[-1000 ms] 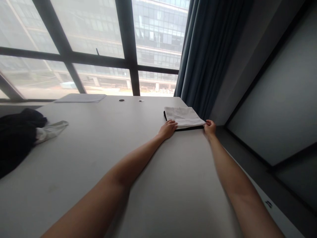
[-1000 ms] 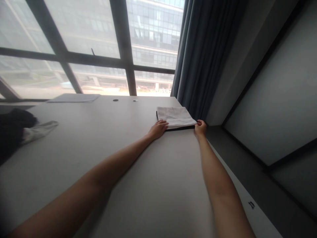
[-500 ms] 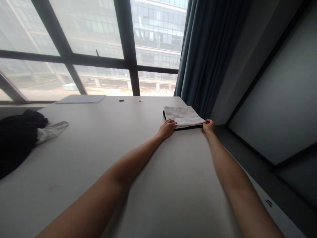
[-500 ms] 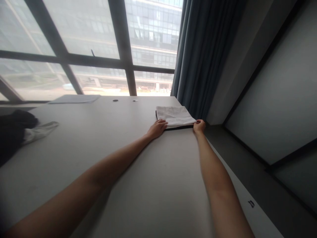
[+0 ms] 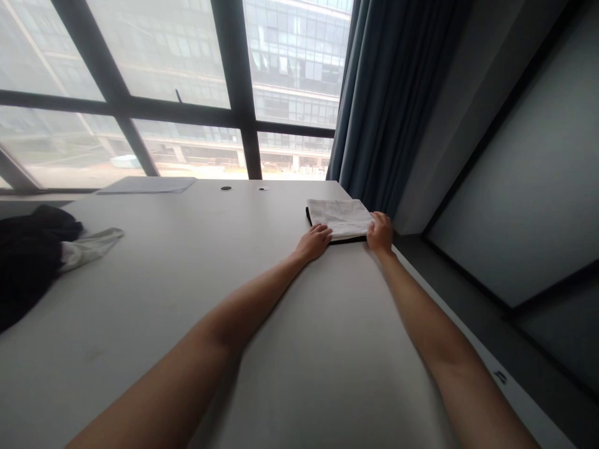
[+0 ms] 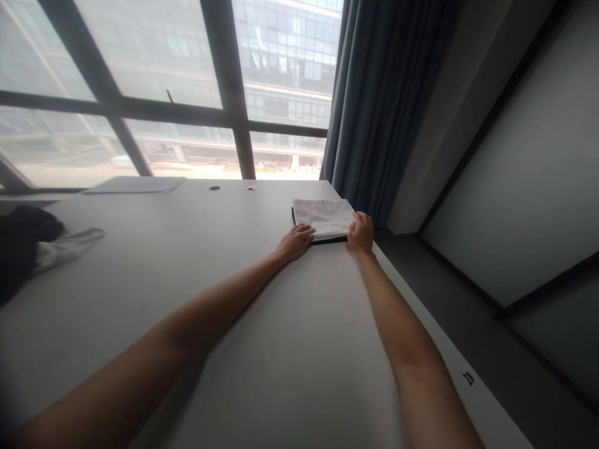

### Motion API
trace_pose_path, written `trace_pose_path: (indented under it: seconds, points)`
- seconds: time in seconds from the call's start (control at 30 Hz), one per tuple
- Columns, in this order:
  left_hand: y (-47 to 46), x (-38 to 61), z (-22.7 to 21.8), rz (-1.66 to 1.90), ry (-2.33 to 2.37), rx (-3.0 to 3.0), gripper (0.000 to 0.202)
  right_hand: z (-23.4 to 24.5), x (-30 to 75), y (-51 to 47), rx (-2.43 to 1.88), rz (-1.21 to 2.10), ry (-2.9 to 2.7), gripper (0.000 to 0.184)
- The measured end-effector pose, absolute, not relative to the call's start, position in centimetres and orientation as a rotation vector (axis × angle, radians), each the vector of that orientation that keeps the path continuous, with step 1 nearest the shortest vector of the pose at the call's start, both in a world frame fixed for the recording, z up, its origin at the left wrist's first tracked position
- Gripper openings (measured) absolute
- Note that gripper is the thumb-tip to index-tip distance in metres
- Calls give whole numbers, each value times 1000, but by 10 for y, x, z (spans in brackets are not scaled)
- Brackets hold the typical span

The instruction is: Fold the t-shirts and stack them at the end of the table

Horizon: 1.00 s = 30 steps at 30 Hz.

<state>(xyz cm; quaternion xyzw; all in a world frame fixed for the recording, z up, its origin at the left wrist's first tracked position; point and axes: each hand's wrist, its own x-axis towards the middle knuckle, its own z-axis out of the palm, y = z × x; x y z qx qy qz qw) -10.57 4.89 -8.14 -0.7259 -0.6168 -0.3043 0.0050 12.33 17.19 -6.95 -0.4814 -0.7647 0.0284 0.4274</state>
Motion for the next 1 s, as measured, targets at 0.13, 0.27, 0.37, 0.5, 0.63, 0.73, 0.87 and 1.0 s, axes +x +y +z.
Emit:
trace_pose_path:
  seconds: [0.13,0.27,0.37,0.5,0.63,0.73,0.87,1.0]
  points:
    - [46,-106,-85,-897,-1951,-2320,48,-78,88,153,-1070,126,-2365,50]
    - [41,-109,-87,-769,-2001,-2351,55,-89,102,162,-1301,213,-2290,49]
    - [39,-110,-87,-729,-2017,-2358,55,-89,134,174,-1517,230,-2107,54]
    - [39,-109,-86,-750,-2002,-2340,53,-81,153,175,-1648,169,-1891,59]
    - [39,-108,-87,-749,-1976,-2325,53,-65,114,158,-1429,59,-1989,55]
    - [38,-108,-87,-714,-1961,-2319,53,-56,63,147,-1131,67,-2347,55]
    - [38,-108,-87,-691,-1925,-2320,56,-49,14,156,-1055,191,-2643,51]
    - [38,-107,-90,-658,-1950,-2303,56,-44,25,192,-1279,241,-2602,50]
